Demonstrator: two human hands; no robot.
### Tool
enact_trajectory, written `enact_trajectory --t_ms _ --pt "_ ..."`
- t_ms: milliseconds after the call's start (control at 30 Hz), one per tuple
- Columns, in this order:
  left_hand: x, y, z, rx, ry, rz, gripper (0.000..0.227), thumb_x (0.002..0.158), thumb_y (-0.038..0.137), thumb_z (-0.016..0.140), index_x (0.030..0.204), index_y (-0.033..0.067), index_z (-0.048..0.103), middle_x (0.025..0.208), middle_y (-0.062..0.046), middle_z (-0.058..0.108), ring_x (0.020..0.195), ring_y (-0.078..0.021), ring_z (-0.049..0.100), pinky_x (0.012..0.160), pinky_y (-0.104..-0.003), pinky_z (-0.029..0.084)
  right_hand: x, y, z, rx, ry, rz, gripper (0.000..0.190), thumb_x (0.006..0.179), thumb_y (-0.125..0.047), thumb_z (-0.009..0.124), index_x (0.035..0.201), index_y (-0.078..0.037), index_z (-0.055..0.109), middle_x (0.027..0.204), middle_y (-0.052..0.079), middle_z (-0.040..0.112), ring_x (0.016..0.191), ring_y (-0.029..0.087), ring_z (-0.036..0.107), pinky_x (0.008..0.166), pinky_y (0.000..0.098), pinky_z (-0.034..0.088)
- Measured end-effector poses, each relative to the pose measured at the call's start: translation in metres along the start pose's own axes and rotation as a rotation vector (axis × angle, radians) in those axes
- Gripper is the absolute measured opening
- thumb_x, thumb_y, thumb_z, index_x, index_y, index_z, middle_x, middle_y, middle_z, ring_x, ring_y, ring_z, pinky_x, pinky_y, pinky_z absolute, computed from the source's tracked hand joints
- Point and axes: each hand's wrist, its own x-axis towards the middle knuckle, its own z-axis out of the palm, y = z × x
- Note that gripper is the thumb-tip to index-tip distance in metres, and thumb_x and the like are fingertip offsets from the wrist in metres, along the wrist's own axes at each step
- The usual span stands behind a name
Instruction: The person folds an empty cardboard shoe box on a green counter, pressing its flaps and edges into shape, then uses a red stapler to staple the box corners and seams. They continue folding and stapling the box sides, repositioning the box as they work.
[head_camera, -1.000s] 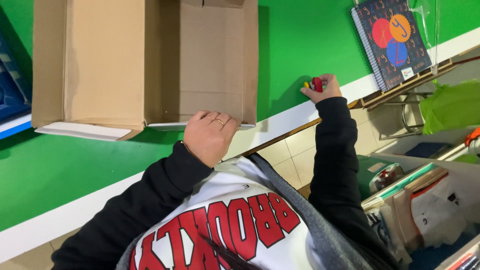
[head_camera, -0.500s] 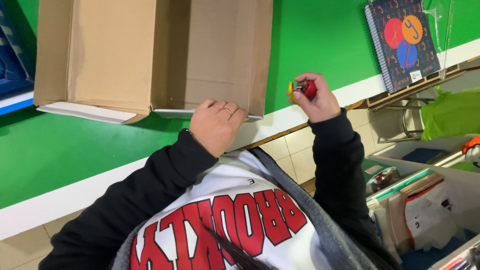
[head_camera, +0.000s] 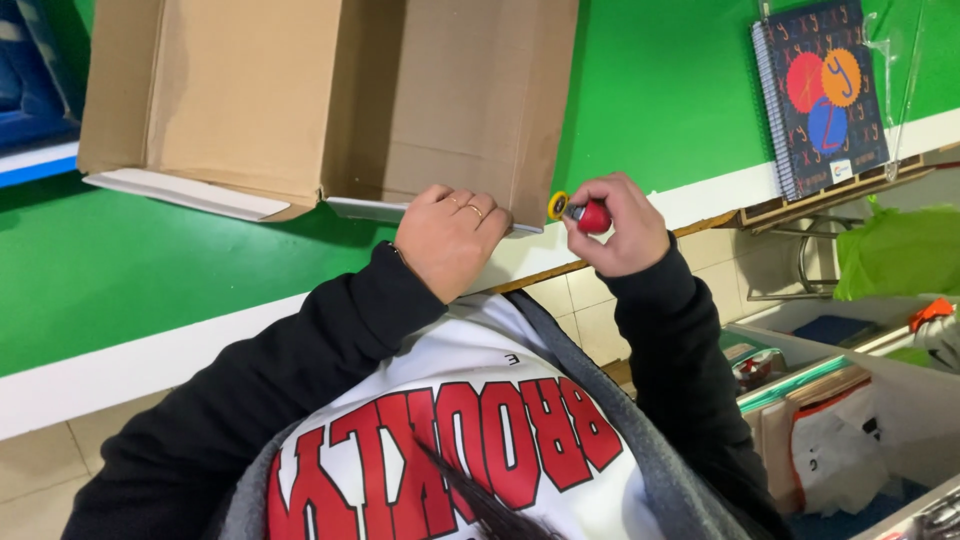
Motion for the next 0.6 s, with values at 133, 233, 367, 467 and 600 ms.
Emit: enact_trajectory --t_ms 133,233,367,467,600 --pt "-0.001 0.000 0.002 0.004 -0.015 0.005 0.014 0.086 0.016 0.063 0.098 0.0104 0.066 0.092 -0.003 0.063 0.089 -0.0218 0.065 0.079 -0.037 0.048 0.008 -0.020 -0.006 -0.191 -0.143 -0.170 0.043 0.075 -0.005 0.084 0.112 -0.004 0.063 0.107 0.015 0.066 0.097 0.032 0.067 0.080 0.0370 0.057" --pt "-0.001 0.001 0.002 -0.002 0.008 0.001 0.014 0.086 0.016 0.063 0.098 0.0108 0.067 0.092 -0.003 0.063 0.089 -0.0216 0.064 0.080 -0.036 0.047 0.020 -0.042 -0.014 -0.334 -0.202 -0.365 0.047 0.075 -0.006 0.083 0.117 -0.002 0.064 0.108 0.015 0.067 0.100 0.035 0.066 0.085 0.0426 0.056" --pt "-0.001 0.002 0.003 -0.005 0.013 -0.012 0.013 0.086 0.017 0.063 0.097 0.0112 0.067 0.091 -0.003 0.063 0.089 -0.0215 0.065 0.079 -0.036 0.047 0.031 -0.060 -0.014 -0.446 -0.249 -0.548 0.041 0.075 -0.003 0.076 0.114 0.000 0.066 0.111 0.017 0.067 0.105 0.035 0.067 0.085 0.0424 0.056" --pt "-0.002 0.002 0.004 -0.001 0.032 -0.023 0.010 0.089 0.018 0.063 0.096 0.0114 0.067 0.090 -0.003 0.062 0.088 -0.0214 0.064 0.079 -0.037 0.047 0.033 -0.072 -0.009 -0.499 -0.192 -0.677 0.030 0.081 -0.003 0.072 0.110 0.001 0.068 0.111 0.015 0.067 0.106 0.033 0.069 0.085 0.0409 0.056" --pt "-0.002 0.002 0.006 0.000 0.032 -0.027 0.013 0.087 0.017 0.061 0.097 0.0121 0.067 0.091 -0.003 0.063 0.089 -0.0211 0.065 0.081 -0.037 0.047 0.028 -0.065 0.000 -0.469 -0.186 -0.644 0.030 0.079 -0.002 0.072 0.109 0.002 0.067 0.111 0.015 0.065 0.102 0.032 0.068 0.085 0.0382 0.057"
